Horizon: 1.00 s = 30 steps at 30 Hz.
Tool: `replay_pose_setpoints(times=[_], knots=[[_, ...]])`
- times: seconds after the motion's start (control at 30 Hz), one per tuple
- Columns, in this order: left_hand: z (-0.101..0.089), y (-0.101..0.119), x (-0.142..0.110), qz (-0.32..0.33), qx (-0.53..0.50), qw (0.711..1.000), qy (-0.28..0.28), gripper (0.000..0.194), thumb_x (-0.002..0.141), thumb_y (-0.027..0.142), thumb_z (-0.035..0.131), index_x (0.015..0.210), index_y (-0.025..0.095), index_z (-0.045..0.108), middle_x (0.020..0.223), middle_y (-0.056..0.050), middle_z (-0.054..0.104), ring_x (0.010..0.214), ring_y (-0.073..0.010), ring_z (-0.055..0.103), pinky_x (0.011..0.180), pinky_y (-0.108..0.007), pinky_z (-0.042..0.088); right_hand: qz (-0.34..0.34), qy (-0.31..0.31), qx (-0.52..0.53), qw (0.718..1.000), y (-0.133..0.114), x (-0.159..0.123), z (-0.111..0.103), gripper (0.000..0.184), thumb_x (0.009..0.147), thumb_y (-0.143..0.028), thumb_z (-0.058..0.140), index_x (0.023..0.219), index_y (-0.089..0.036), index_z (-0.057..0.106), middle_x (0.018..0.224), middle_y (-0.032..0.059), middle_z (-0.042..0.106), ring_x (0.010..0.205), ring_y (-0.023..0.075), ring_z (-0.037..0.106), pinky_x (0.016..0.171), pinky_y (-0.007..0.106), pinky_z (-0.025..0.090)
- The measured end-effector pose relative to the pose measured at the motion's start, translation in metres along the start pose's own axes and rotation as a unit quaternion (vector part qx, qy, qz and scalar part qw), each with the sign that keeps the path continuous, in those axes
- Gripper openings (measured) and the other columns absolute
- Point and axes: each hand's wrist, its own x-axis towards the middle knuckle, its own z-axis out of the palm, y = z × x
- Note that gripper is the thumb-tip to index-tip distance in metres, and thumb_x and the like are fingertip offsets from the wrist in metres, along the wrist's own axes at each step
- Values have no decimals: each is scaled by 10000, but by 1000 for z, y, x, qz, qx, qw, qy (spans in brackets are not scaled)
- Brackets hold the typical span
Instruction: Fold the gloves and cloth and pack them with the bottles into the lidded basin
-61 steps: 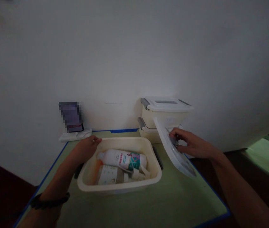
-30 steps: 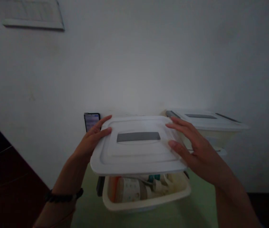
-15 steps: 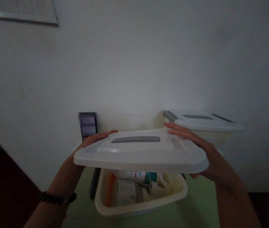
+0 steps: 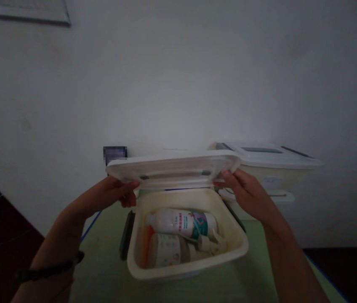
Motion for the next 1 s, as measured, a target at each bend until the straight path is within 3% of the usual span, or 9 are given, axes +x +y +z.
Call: replay_pose_setpoints(times=[0.1, 0.3, 0.47, 0.7, 0.9, 1.0], knots=[[7, -10, 7, -23, 61, 997, 38, 268, 726, 424, 572, 687, 166, 629, 612, -22, 644, 568, -159, 558, 501, -242, 430, -25, -21, -56, 998, 7, 2, 1, 306, 912, -432, 396, 850, -189, 571, 833, 45, 662, 802, 196, 637, 716, 320, 507], [22, -13, 11, -24, 45, 998, -35, 338, 690, 367, 630, 962, 172, 671, 830, -54, 714, 763, -223, 621, 593, -271, 477, -10, 1, -86, 996, 23, 5, 0, 334, 919, -456, 349, 832, -187, 525, 807, 54, 645, 763, 191, 628, 654, 298, 478], [21, -14, 14, -18, 26, 999, -39, 385, 691, 306, 608, 1050, 171, 638, 953, -65, 708, 828, -243, 625, 637, -294, 489, 2, 58, -89, 994, 28, 6, 7, 385, 903, -521, 322, 746, -209, 484, 650, 3, 565, 612, 167, 591, 577, 261, 437], [10, -22, 12, 9, -24, 999, -44, 274, 737, 286, 599, 1001, 232, 649, 1042, -31, 698, 1044, -253, 585, 920, -384, 428, 22, 134, -102, 985, 35, 7, 44, 430, 906, -527, 257, 660, -224, 438, 553, -14, 475, 537, 162, 480, 520, 264, 346], [13, -24, 17, -13, 0, 1000, 8, 256, 685, 287, 684, 922, 190, 666, 954, -56, 723, 904, -286, 643, 846, -428, 475, 42, 164, -82, 982, 42, 7, 55, 481, 906, -539, 207, 604, -223, 409, 535, -9, 442, 526, 164, 448, 523, 282, 345], [16, -26, 22, -3, -7, 1000, 29, 304, 677, 288, 700, 959, 189, 645, 1011, -64, 709, 958, -286, 627, 875, -432, 468, 44, 163, -76, 983, 42, 6, 53, 487, 906, -544, 201, 619, -222, 427, 539, -5, 452, 538, 169, 462, 522, 284, 349]])
